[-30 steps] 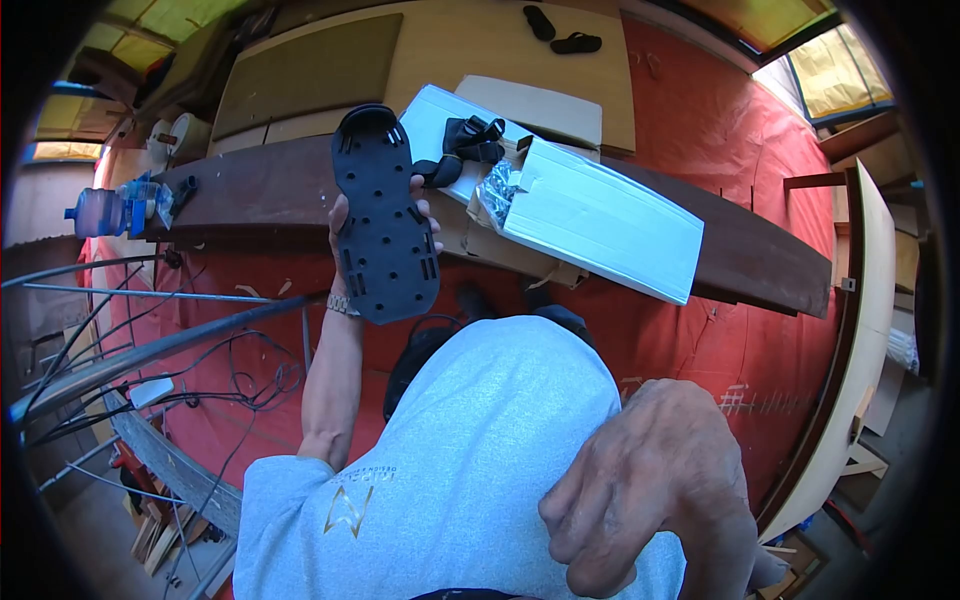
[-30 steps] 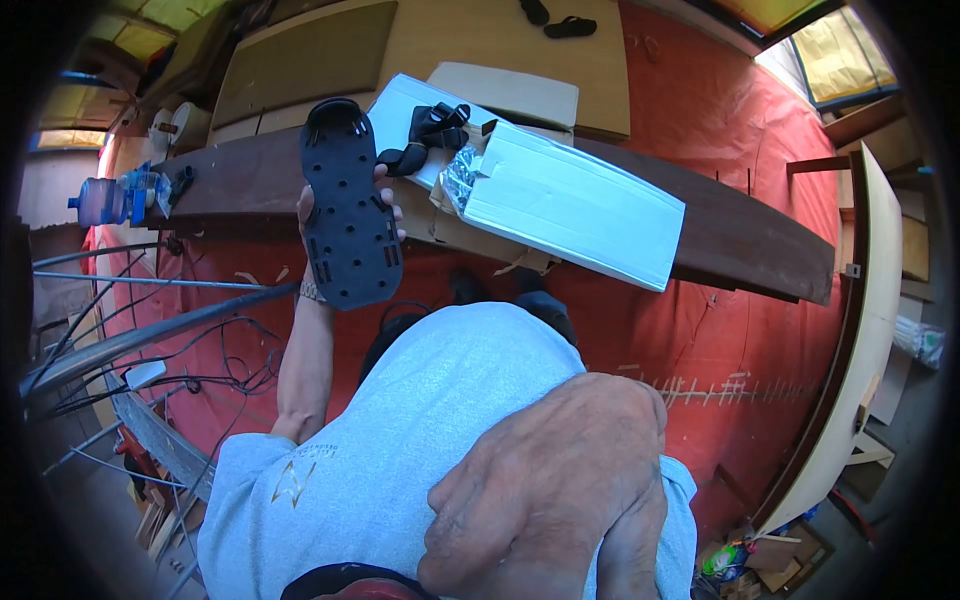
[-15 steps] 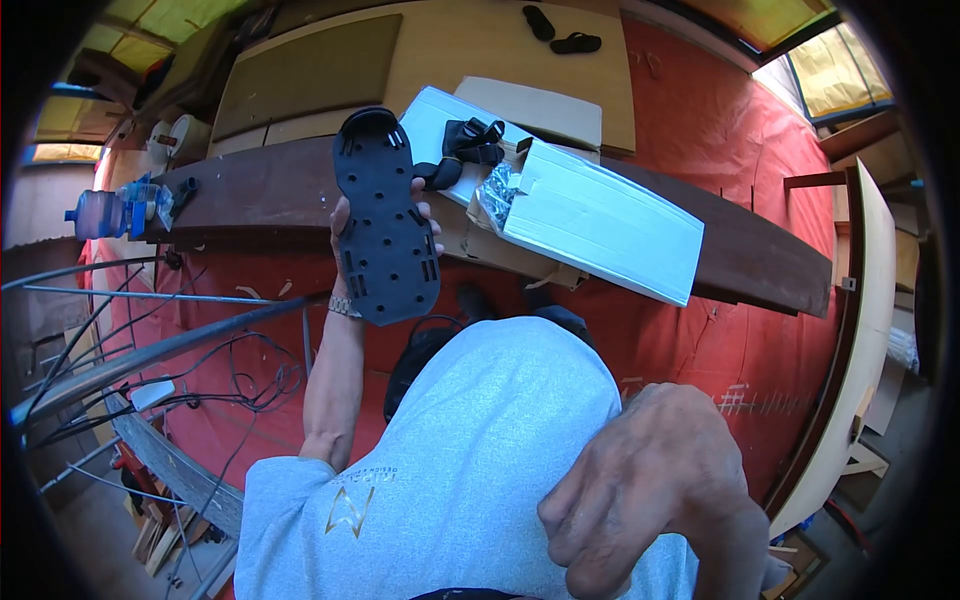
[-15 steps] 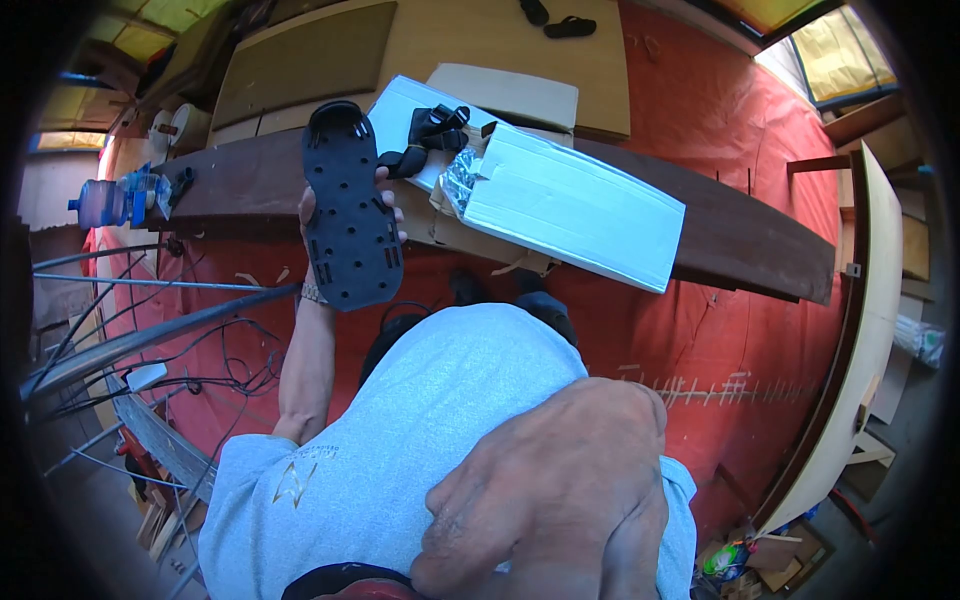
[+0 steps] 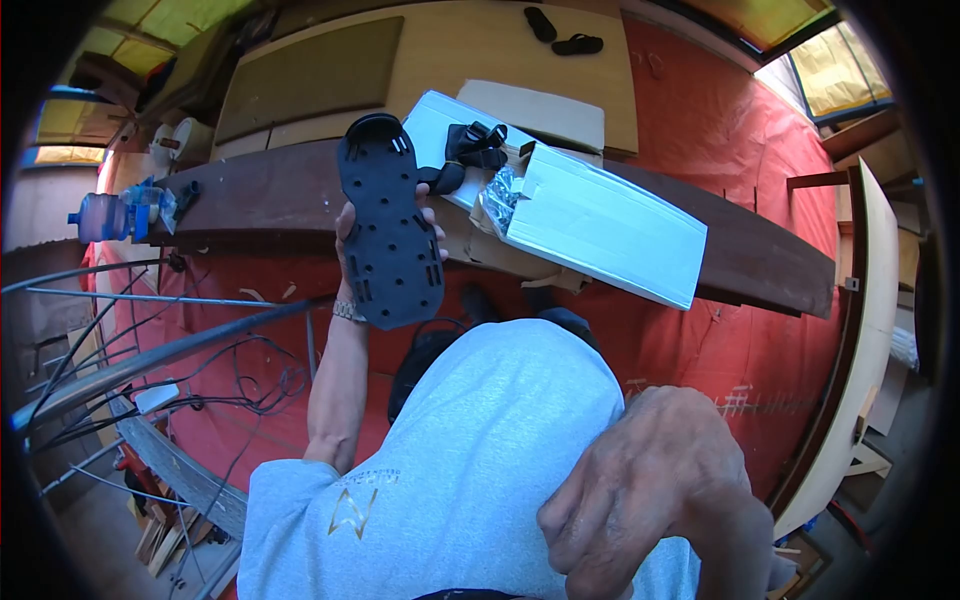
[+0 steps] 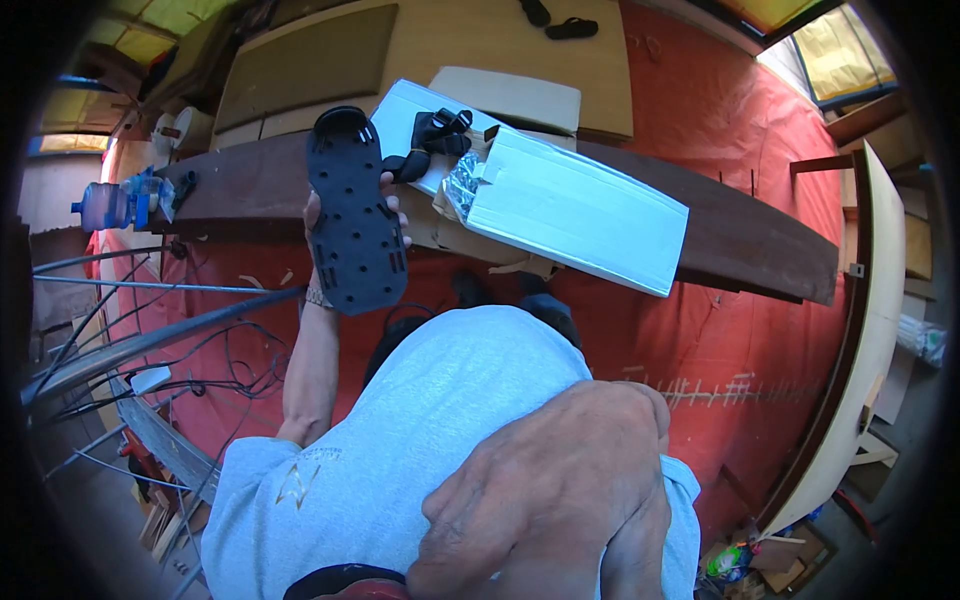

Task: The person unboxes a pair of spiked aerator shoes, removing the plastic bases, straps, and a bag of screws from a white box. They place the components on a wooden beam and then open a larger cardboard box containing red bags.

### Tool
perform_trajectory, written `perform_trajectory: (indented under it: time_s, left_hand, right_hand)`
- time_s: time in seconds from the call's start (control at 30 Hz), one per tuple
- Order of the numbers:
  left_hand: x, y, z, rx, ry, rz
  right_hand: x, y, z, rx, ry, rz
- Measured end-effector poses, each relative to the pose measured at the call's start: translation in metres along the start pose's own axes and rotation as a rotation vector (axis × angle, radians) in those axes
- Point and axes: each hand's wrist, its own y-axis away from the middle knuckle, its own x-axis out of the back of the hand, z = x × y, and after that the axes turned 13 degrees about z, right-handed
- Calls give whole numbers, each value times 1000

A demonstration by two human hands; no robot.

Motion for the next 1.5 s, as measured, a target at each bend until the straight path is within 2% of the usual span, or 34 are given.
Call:
perform_trajectory:
  time_s: [0.17,0.4,0.5,0.57,0.6,0.67,0.77,0.9,0.97,1.07,1.2,1.27,1.3,1.37,1.4,1.47,1.5]
  left_hand:
    - [2,-1,-2,1,22,-2]
    - [4,-4,-1,2,14,-5]
    - [3,-3,1,-2,3,16]
    - [3,-4,2,5,1,21]
    - [3,-5,1,1,2,20]
    - [4,-6,1,-7,2,19]
    - [4,-7,2,-16,-15,16]
    - [8,-8,3,-35,-31,12]
    - [7,-7,2,-31,-20,27]
    - [5,-8,4,-26,-19,37]
    - [7,-9,4,-15,-3,31]
    - [10,-9,5,-18,0,28]
    - [9,-9,4,-17,6,29]
    - [7,-9,4,-18,19,31]
    - [6,-8,4,-20,21,35]
    - [6,-9,5,-21,23,37]
    - [7,-9,5,-17,21,35]
  right_hand:
    - [4,7,9,81,-3,-19]
    - [12,-4,2,-68,-84,-60]
    - [31,-4,-17,-303,0,-159]
    - [43,19,-25,-382,-17,-122]
    - [51,53,-18,-345,-77,-50]
    - [45,55,-8,-220,-128,-1]
    - [9,-4,3,-51,-98,-10]
    - [-6,2,2,-35,-50,163]
    - [-5,3,2,-18,-43,128]
    - [15,-3,6,-17,-88,-58]
    - [25,5,10,-27,-159,-118]
    - [18,3,7,-43,-114,-15]
    - [1,0,0,-62,-65,105]
    - [11,3,-17,-270,-27,49]
    - [42,11,-32,-455,-37,-127]
    - [44,12,-30,-451,-63,-164]
    - [18,7,-12,-263,-78,-22]
